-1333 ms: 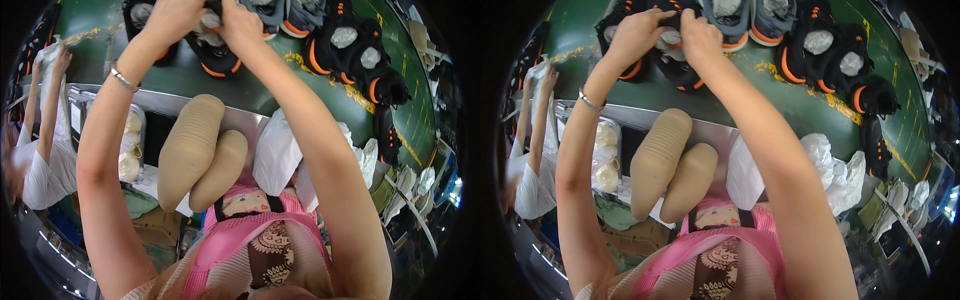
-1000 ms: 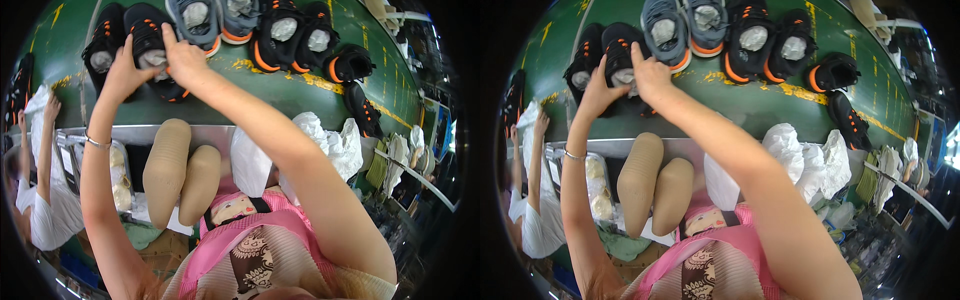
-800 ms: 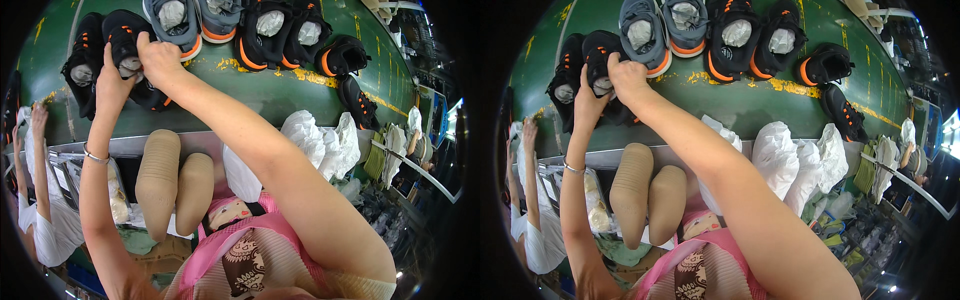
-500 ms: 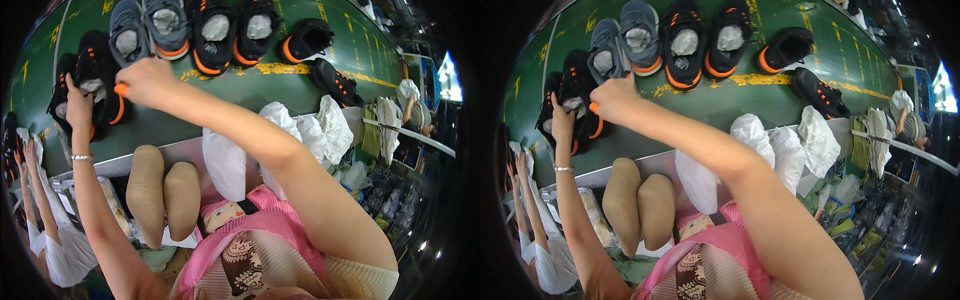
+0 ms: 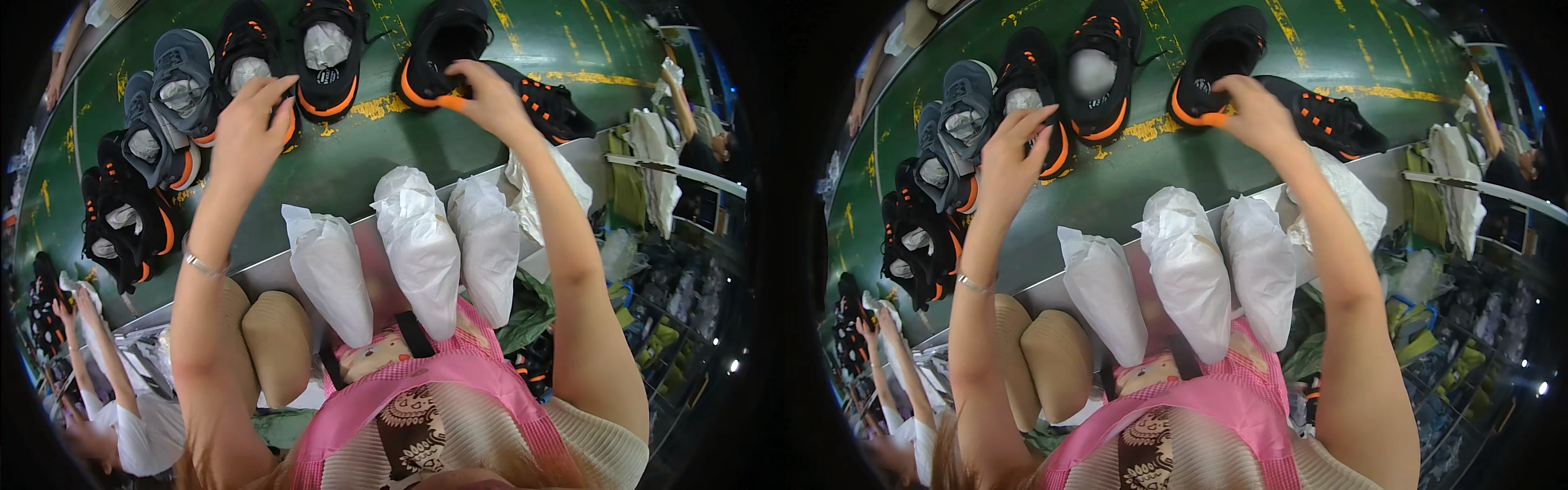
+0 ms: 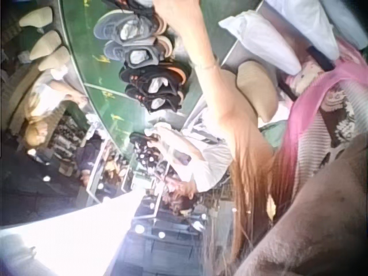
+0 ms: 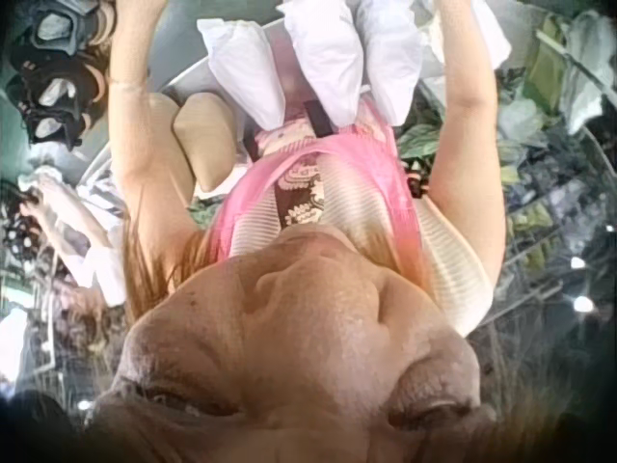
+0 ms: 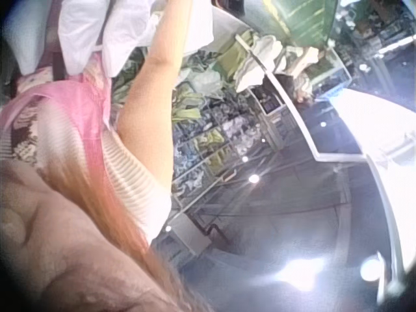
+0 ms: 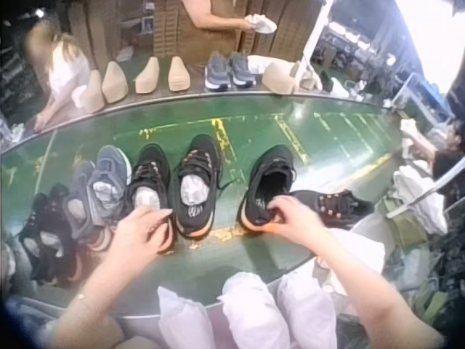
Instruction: The person repeatedly takes black and orange sneakers from a conveyor belt, inserts white tissue paper into each shoe, and places the stuffed shoes back onto the belt. The person handles the shoes one at a time in a continuous loop.
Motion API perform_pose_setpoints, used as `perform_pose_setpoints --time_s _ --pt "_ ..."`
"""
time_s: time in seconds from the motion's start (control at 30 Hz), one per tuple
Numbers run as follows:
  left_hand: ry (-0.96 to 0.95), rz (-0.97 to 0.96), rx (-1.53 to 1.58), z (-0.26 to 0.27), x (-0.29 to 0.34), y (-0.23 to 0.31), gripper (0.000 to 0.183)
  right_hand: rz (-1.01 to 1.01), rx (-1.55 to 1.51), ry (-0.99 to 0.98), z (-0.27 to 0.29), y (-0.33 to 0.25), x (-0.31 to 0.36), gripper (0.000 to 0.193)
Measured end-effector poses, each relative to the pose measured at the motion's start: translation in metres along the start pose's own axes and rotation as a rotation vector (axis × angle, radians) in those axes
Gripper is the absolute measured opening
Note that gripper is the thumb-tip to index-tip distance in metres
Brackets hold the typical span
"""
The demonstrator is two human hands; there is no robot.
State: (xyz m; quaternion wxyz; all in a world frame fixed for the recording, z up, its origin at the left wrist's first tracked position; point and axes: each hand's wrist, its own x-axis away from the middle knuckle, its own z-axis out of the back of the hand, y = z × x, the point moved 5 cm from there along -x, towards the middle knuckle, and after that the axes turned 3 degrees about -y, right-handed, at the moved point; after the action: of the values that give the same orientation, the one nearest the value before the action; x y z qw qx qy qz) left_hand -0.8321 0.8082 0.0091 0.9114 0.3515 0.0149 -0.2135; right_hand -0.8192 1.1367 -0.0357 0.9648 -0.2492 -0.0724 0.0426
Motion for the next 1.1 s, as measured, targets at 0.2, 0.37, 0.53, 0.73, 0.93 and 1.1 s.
perform_pose_setpoints --time_s 0.2,0.37,0.53,0.73,0.93,1.1 --pt "-0.040 -0.184 -0.106 -0.071 -0.038 0.067 0.033 -0.254 0.573 0.139 0.116 0.152 0.113 0.041" --pt "-0.283 -0.294 -0.468 -0.175 -0.088 0.110 0.044 0.128 0.710 0.178 0.072 0.228 0.116 0.030" --pt "-0.230 -0.260 -0.565 -0.209 -0.098 0.142 0.035 0.084 0.690 0.291 0.097 0.242 0.085 0.019" --pt "-0.443 -0.236 -0.290 -0.270 -0.088 0.210 0.040 -0.180 0.489 0.124 0.085 0.221 0.037 0.028" --pt "0.212 -0.176 -0.314 -0.214 -0.122 0.201 0.052 0.276 -0.034 0.625 0.093 0.149 0.035 0.038" --pt "0.057 0.065 -0.050 -0.234 -0.147 0.121 0.027 0.403 -0.083 0.417 0.036 0.123 -0.050 0.042"
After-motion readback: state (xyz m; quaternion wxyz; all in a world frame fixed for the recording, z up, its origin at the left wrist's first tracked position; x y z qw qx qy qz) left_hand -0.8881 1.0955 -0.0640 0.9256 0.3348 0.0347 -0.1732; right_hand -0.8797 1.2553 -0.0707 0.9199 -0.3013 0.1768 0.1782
